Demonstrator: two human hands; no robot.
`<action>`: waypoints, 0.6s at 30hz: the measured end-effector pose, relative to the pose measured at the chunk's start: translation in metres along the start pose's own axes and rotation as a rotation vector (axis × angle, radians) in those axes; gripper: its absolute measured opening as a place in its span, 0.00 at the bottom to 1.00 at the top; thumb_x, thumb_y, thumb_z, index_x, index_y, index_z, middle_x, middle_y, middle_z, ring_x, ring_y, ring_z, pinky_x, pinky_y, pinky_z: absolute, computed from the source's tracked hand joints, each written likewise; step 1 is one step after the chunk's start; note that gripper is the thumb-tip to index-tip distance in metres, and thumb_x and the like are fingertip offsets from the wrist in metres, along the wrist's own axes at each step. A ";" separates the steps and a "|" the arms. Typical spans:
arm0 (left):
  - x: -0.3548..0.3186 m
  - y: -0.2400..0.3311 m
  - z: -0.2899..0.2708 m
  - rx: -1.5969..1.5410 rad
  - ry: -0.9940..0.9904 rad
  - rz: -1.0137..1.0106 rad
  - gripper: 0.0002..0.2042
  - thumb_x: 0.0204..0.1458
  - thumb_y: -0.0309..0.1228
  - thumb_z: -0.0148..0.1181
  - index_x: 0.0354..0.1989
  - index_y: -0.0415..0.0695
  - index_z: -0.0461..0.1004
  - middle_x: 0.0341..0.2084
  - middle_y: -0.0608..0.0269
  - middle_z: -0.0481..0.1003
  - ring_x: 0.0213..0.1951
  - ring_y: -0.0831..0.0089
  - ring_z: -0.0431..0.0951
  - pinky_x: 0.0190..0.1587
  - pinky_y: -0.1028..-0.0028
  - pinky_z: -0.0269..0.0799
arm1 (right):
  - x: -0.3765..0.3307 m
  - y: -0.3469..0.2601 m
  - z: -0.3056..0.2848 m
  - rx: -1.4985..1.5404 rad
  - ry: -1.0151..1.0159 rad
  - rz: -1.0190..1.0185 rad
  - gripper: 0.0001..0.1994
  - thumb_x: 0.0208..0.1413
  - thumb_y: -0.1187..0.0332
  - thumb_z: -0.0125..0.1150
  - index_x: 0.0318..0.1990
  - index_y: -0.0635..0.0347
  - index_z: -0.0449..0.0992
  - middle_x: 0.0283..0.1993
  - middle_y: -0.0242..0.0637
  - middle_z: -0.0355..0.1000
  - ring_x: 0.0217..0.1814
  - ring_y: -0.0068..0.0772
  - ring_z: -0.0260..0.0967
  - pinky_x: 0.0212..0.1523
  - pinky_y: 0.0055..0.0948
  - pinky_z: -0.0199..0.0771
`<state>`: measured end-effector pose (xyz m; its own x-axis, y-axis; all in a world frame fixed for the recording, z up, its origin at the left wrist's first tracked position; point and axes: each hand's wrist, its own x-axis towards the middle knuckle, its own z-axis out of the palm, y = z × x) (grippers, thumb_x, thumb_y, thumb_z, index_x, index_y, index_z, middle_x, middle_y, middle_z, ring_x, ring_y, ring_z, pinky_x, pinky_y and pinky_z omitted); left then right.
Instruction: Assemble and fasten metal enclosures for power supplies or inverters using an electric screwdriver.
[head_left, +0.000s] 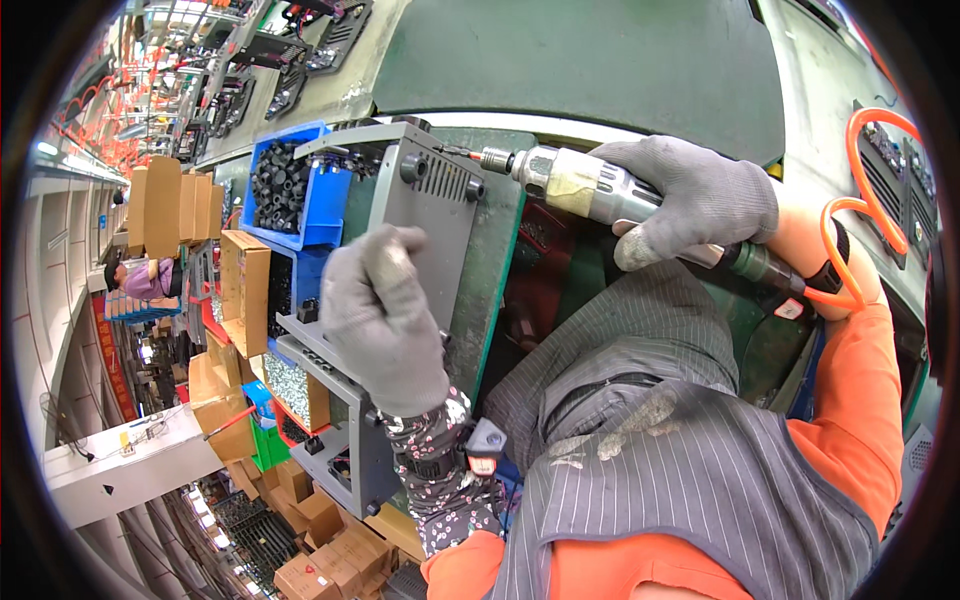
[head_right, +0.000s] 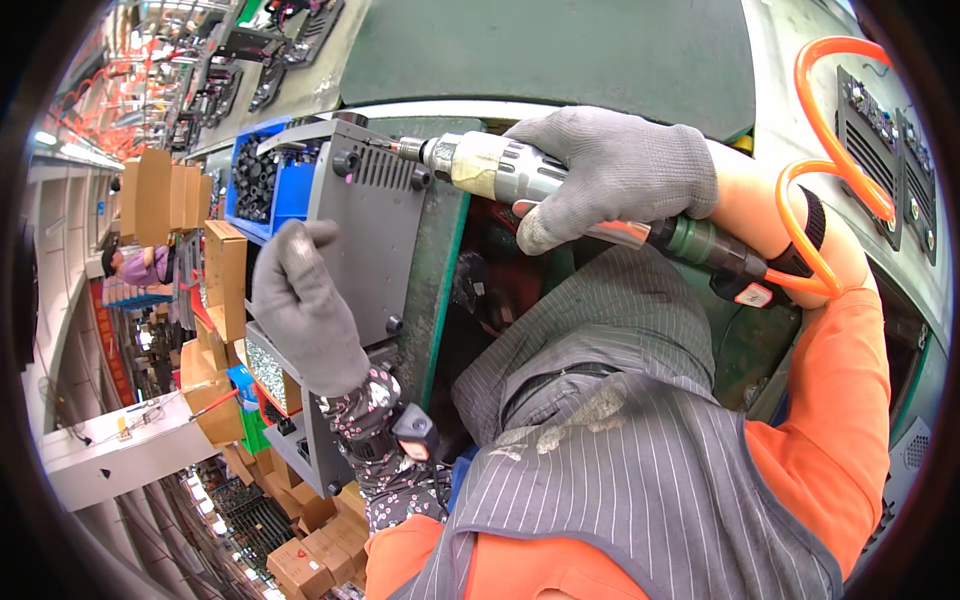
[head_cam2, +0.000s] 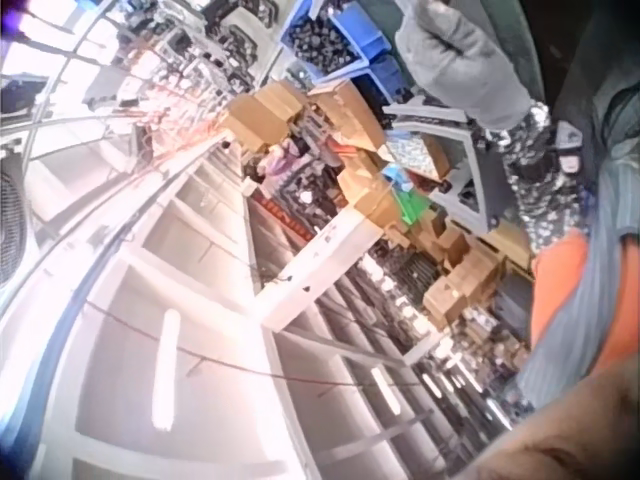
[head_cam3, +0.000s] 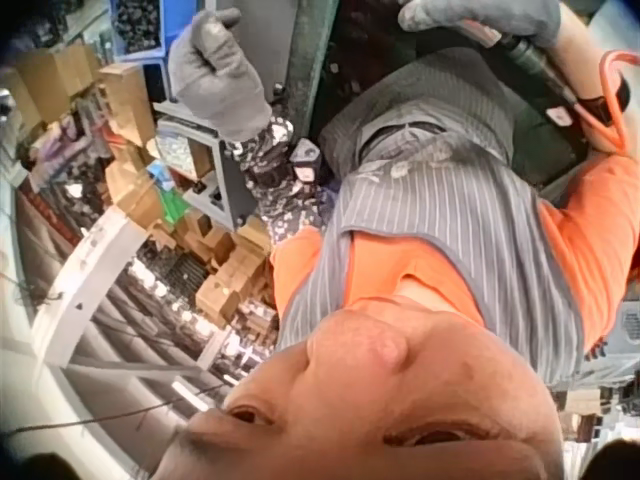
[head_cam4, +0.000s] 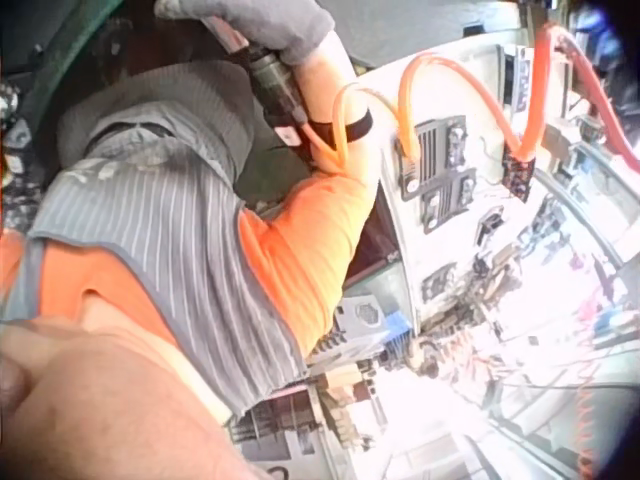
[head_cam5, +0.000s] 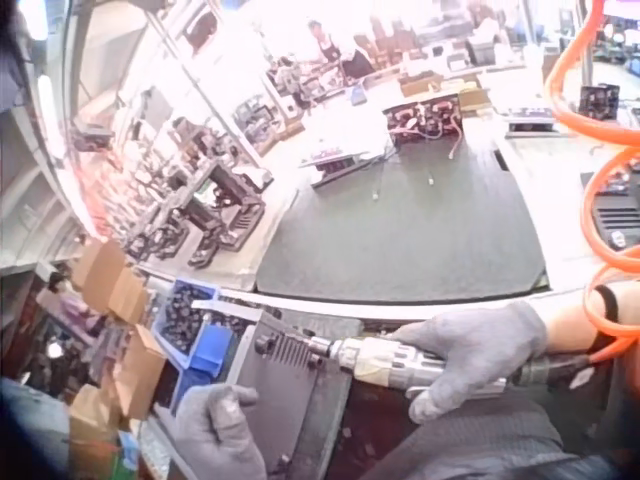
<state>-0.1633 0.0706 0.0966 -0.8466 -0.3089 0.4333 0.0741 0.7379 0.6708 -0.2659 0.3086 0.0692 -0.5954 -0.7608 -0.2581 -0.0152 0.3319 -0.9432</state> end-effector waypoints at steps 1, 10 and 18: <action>0.009 -0.001 -0.002 0.239 0.134 0.143 0.16 0.57 0.42 0.51 0.29 0.40 0.74 0.23 0.64 0.73 0.27 0.71 0.73 0.31 0.72 0.67 | 0.004 0.000 0.000 -0.009 0.005 -0.017 0.30 0.33 0.67 0.66 0.49 0.66 0.67 0.29 0.33 0.69 0.31 0.23 0.67 0.36 0.26 0.70; 0.033 -0.022 0.002 0.613 0.154 -0.037 0.13 0.55 0.38 0.53 0.28 0.41 0.75 0.23 0.55 0.73 0.28 0.59 0.74 0.32 0.64 0.69 | 0.019 -0.006 -0.003 -0.093 0.012 -0.071 0.32 0.34 0.66 0.68 0.51 0.65 0.66 0.31 0.37 0.72 0.33 0.28 0.69 0.37 0.29 0.70; 0.045 -0.022 0.004 0.848 -0.063 -0.096 0.20 0.57 0.46 0.46 0.24 0.43 0.74 0.23 0.55 0.73 0.27 0.54 0.74 0.30 0.60 0.69 | 0.025 -0.016 -0.008 -0.101 -0.056 -0.017 0.32 0.34 0.68 0.67 0.53 0.65 0.66 0.30 0.36 0.71 0.32 0.26 0.69 0.36 0.27 0.70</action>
<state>-0.2050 0.0427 0.0995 -0.8588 -0.3774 0.3464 -0.3972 0.9176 0.0149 -0.2868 0.2890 0.0798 -0.5486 -0.7957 -0.2567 -0.1071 0.3713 -0.9223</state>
